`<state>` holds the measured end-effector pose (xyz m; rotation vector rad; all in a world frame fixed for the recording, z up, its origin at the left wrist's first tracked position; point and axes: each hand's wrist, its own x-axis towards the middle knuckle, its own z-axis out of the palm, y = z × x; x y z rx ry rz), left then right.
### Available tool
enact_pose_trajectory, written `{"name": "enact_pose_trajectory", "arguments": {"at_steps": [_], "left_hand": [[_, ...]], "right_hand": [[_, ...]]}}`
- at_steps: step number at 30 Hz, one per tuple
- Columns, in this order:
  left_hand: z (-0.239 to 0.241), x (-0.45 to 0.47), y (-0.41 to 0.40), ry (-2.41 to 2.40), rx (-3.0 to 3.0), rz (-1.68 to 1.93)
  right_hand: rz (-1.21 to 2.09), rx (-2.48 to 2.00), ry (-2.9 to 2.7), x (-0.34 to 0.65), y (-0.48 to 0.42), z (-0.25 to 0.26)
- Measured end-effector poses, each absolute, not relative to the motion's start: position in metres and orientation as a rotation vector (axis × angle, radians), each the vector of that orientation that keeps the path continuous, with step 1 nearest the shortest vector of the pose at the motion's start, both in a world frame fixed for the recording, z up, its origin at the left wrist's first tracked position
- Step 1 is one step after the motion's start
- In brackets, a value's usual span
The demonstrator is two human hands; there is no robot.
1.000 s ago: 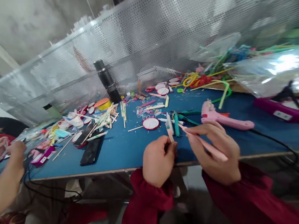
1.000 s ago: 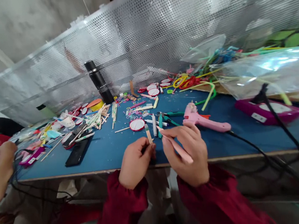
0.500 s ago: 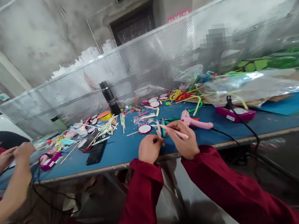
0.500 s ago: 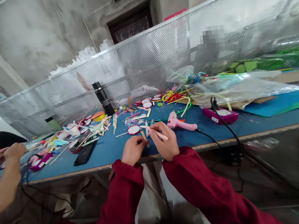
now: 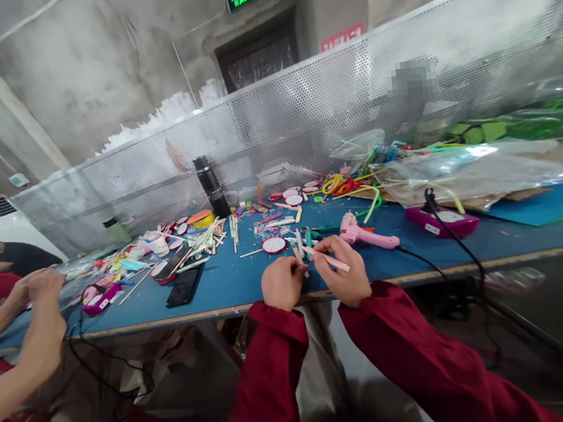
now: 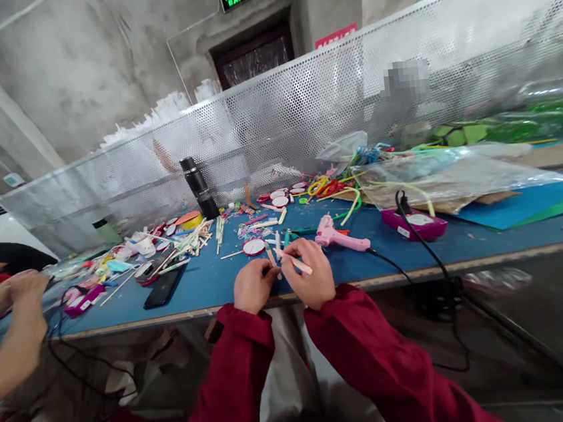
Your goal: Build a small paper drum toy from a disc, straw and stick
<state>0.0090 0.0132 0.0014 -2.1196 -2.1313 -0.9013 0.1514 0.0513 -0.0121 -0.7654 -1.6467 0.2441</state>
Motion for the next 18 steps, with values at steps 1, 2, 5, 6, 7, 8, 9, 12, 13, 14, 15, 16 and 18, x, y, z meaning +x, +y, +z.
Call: {"name": "enact_pose_trajectory", "arguments": {"at_steps": [1,2,5,6,7,8,9,12,13,14,15,16,18], "left_hand": [[0.0017,0.0093,0.0126,-2.124,-2.122,-0.892],[0.0021,0.0096,0.0122,-2.116,-2.126,-0.884],[0.0026,0.0097,0.0113,-2.096,-2.144,-0.870],[0.0025,0.0097,0.0112,-2.093,-2.146,-0.869],[0.0023,0.0098,0.0112,-2.090,-2.147,-0.868],[0.0019,0.0098,0.0112,-2.088,-2.144,-0.868],[0.0015,0.0099,0.0112,-2.085,-2.138,-0.867],[0.0002,0.0104,0.0108,-2.073,-2.123,-0.868],[-0.0001,0.0105,0.0105,-2.069,-2.122,-0.868],[-0.0003,0.0107,0.0101,-2.067,-2.120,-0.871],[-0.0004,0.0108,0.0097,-2.064,-2.118,-0.873],[-0.0005,0.0108,0.0093,-2.064,-2.115,-0.875],[-0.0005,0.0109,0.0086,-2.066,-2.110,-0.878]], "right_hand": [[0.210,-0.754,-1.659,0.1510,0.0511,-0.0117],[0.175,-0.740,-1.667,0.1507,0.0508,-0.0110],[0.099,-0.699,-1.686,0.1501,0.0495,-0.0082],[0.089,-0.696,-1.692,0.1501,0.0488,-0.0071],[0.086,-0.697,-1.696,0.1500,0.0480,-0.0062],[0.086,-0.701,-1.700,0.1500,0.0472,-0.0054],[0.086,-0.706,-1.703,0.1501,0.0465,-0.0048],[0.078,-0.703,-1.709,0.1501,0.0450,-0.0042],[0.072,-0.697,-1.711,0.1500,0.0448,-0.0043],[0.065,-0.690,-1.714,0.1500,0.0448,-0.0046],[0.060,-0.684,-1.716,0.1499,0.0450,-0.0048],[0.056,-0.679,-1.715,0.1499,0.0451,-0.0050],[0.048,-0.678,-1.716,0.1497,0.0454,-0.0051]]}}
